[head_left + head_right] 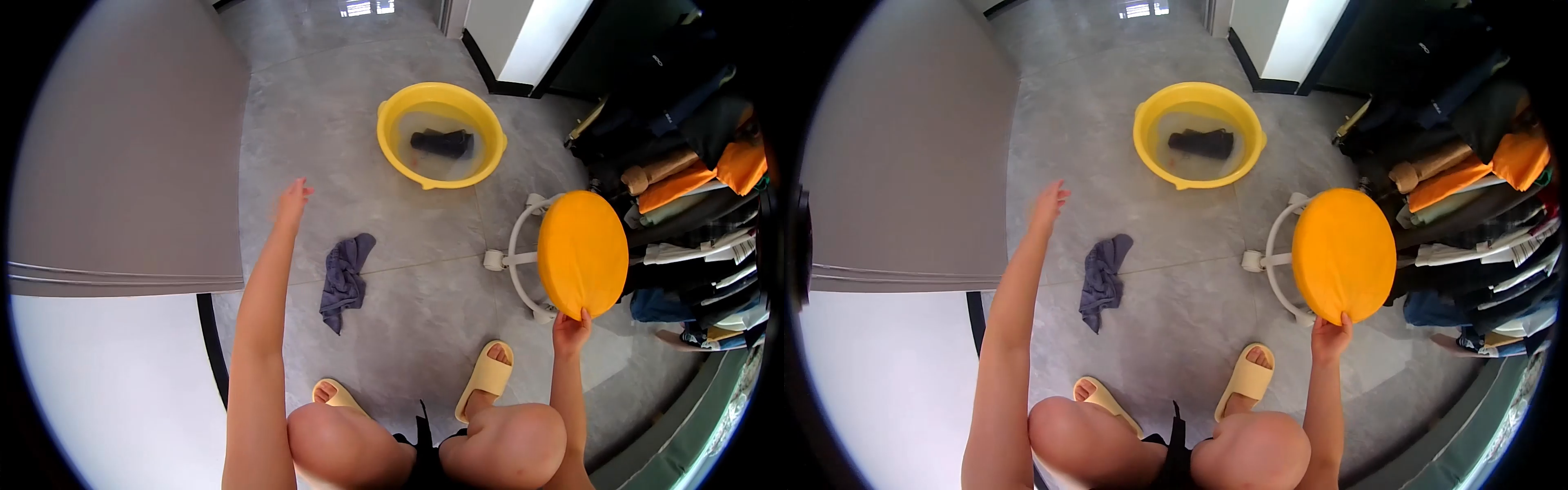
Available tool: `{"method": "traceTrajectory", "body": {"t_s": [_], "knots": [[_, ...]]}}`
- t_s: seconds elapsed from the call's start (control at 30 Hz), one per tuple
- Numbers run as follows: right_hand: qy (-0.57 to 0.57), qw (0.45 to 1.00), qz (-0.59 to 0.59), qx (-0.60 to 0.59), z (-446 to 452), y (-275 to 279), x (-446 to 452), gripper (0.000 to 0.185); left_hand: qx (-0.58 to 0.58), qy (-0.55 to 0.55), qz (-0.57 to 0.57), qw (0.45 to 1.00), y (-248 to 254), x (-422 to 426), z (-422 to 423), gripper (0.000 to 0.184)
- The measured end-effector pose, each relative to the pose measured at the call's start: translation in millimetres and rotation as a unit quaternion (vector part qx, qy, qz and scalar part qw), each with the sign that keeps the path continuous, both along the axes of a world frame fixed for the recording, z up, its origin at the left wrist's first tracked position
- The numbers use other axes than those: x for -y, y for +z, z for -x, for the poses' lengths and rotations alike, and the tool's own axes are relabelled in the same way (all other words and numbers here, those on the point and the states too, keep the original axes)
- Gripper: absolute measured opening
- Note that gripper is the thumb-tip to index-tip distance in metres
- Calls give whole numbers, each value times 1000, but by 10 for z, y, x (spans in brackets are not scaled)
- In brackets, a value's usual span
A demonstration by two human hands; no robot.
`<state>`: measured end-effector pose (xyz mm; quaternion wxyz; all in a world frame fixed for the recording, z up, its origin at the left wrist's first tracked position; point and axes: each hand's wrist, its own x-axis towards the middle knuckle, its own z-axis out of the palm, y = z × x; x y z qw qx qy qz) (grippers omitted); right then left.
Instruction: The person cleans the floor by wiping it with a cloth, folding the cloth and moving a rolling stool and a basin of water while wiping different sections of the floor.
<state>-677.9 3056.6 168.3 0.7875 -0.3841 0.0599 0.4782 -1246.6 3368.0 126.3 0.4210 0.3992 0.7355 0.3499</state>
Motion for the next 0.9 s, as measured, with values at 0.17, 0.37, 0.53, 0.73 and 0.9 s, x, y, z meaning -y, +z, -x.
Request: {"method": "traceTrajectory", "body": {"t_s": [0.17,0.37,0.53,0.73,0.9], "knots": [[35,978,181,103,364,347,-79,47,-85,-139,90,983,-44,222,25,63],[182,862,374,290,812,325,250,36,-375,-144,23,916,-309,665,44,67],[447,740,164,475,1298,193,-467,13,-431,-159,-188,868,-450,1494,-224,59],[492,527,-15,693,2129,-18,-1870,19,-387,-436,-118,804,-540,2469,-561,58],[475,375,-94,791,2537,-380,-2423,25,-369,-486,-128,782,-650,2201,-390,52]]}}
